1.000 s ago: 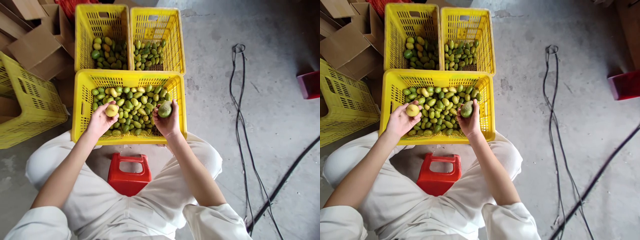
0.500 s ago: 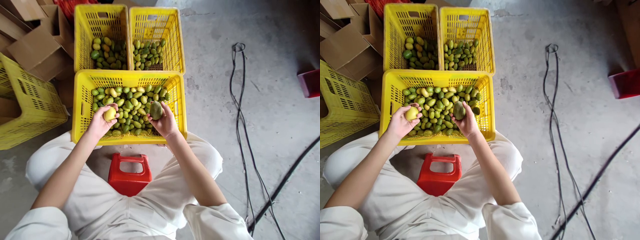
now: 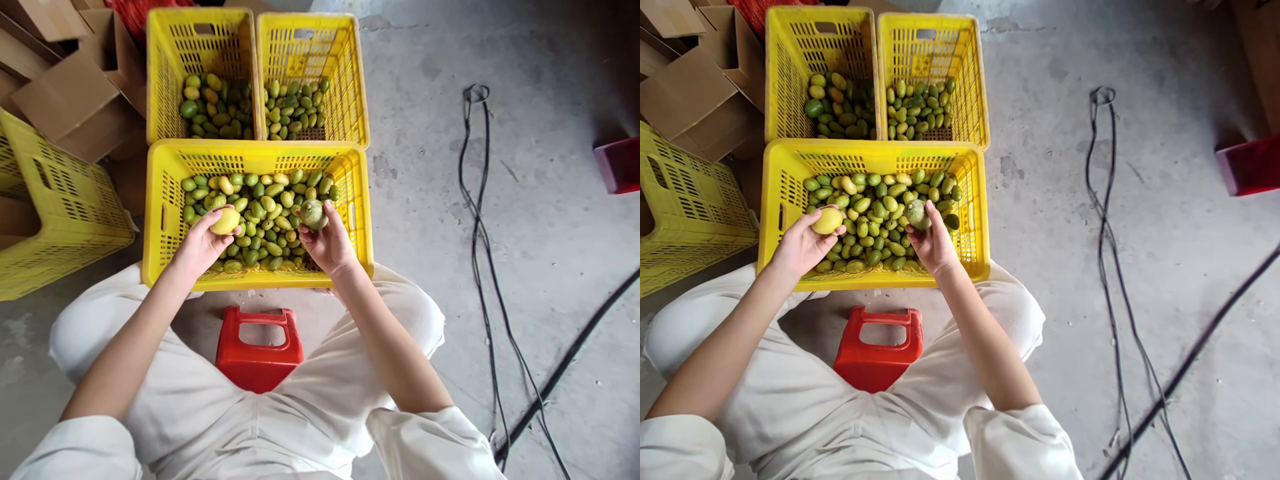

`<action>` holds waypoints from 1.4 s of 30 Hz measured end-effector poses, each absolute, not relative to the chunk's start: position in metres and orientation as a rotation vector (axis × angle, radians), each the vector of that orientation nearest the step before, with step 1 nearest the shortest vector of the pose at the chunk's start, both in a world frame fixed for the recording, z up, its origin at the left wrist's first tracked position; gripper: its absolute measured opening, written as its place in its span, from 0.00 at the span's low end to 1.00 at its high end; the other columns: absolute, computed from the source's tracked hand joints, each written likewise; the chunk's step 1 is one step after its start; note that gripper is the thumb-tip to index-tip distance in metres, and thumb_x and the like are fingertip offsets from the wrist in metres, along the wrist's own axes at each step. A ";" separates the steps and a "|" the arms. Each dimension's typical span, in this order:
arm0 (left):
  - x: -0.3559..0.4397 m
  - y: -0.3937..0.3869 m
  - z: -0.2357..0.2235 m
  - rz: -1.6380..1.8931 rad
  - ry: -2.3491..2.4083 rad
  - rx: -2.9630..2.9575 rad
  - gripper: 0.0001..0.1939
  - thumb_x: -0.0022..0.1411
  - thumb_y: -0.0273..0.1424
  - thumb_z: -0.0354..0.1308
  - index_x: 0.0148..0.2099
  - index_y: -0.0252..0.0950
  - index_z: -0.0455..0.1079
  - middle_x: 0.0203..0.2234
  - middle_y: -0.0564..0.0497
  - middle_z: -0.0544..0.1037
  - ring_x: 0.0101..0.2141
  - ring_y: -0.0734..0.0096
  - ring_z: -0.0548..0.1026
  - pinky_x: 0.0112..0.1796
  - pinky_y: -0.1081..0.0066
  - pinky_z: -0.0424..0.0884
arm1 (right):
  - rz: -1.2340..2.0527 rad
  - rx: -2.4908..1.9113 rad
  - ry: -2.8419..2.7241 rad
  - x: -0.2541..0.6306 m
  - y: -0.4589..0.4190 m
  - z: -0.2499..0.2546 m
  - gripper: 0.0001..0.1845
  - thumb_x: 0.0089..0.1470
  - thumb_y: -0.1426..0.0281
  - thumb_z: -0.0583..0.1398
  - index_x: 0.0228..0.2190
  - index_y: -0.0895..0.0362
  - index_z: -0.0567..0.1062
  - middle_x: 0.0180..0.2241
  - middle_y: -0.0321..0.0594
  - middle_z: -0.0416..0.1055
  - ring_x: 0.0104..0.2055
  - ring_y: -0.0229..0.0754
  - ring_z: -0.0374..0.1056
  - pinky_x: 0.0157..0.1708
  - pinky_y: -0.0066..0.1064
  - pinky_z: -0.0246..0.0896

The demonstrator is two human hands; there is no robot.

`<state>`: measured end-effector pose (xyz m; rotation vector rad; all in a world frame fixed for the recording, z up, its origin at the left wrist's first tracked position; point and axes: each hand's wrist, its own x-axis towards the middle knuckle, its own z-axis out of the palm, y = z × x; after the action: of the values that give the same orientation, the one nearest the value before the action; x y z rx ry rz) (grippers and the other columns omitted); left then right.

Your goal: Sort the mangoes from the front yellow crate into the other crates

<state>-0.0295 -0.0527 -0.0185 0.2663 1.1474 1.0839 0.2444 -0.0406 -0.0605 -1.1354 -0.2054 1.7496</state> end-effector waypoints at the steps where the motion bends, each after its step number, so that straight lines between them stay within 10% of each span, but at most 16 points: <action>1: -0.029 -0.053 -0.019 1.081 1.140 0.279 0.14 0.67 0.33 0.85 0.46 0.36 0.84 0.38 0.47 0.88 0.32 0.71 0.86 0.28 0.79 0.76 | 1.745 -1.128 -0.207 0.246 -0.040 -0.060 0.23 0.63 0.49 0.83 0.42 0.47 0.82 0.39 0.36 0.82 0.32 0.40 0.70 0.23 0.28 0.70; 6: -0.028 -0.053 -0.026 1.091 1.142 0.293 0.25 0.65 0.45 0.93 0.47 0.38 0.82 0.39 0.46 0.90 0.30 0.73 0.84 0.27 0.78 0.75 | 1.754 -1.131 -0.202 0.248 -0.041 -0.062 0.28 0.64 0.40 0.80 0.42 0.46 0.78 0.34 0.34 0.78 0.30 0.40 0.68 0.21 0.28 0.66; 15: -0.029 -0.049 -0.015 1.135 1.150 0.129 0.19 0.77 0.51 0.78 0.47 0.41 0.84 0.33 0.50 0.84 0.26 0.73 0.75 0.25 0.74 0.73 | 1.736 -1.134 -0.173 0.246 -0.043 -0.064 0.21 0.55 0.62 0.79 0.45 0.44 0.77 0.46 0.41 0.88 0.47 0.52 0.84 0.38 0.40 0.86; 24: -0.035 -0.048 -0.012 1.110 1.128 0.118 0.21 0.78 0.52 0.76 0.42 0.42 0.78 0.33 0.50 0.80 0.27 0.72 0.77 0.20 0.80 0.67 | 1.868 -1.072 -0.133 0.250 -0.046 -0.060 0.24 0.54 0.58 0.78 0.49 0.47 0.80 0.40 0.37 0.84 0.35 0.45 0.79 0.24 0.30 0.72; 32: -0.028 -0.049 -0.011 1.147 1.162 0.089 0.13 0.73 0.38 0.75 0.40 0.39 0.78 0.34 0.49 0.82 0.29 0.71 0.79 0.26 0.78 0.74 | 1.859 -1.127 0.076 0.254 -0.035 -0.070 0.13 0.63 0.59 0.68 0.44 0.47 0.72 0.31 0.39 0.78 0.28 0.44 0.71 0.15 0.23 0.57; 42: -0.022 -0.049 -0.009 1.213 1.115 0.118 0.16 0.65 0.29 0.84 0.38 0.40 0.78 0.35 0.52 0.81 0.30 0.75 0.77 0.29 0.78 0.72 | 1.758 -1.101 -0.009 0.245 -0.038 -0.066 0.14 0.64 0.63 0.76 0.47 0.48 0.80 0.40 0.39 0.87 0.35 0.44 0.81 0.25 0.26 0.76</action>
<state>-0.0216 -0.0486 -0.0092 0.1176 1.1146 1.2132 0.2451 -0.0378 -0.0658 -1.1011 -0.0093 1.7575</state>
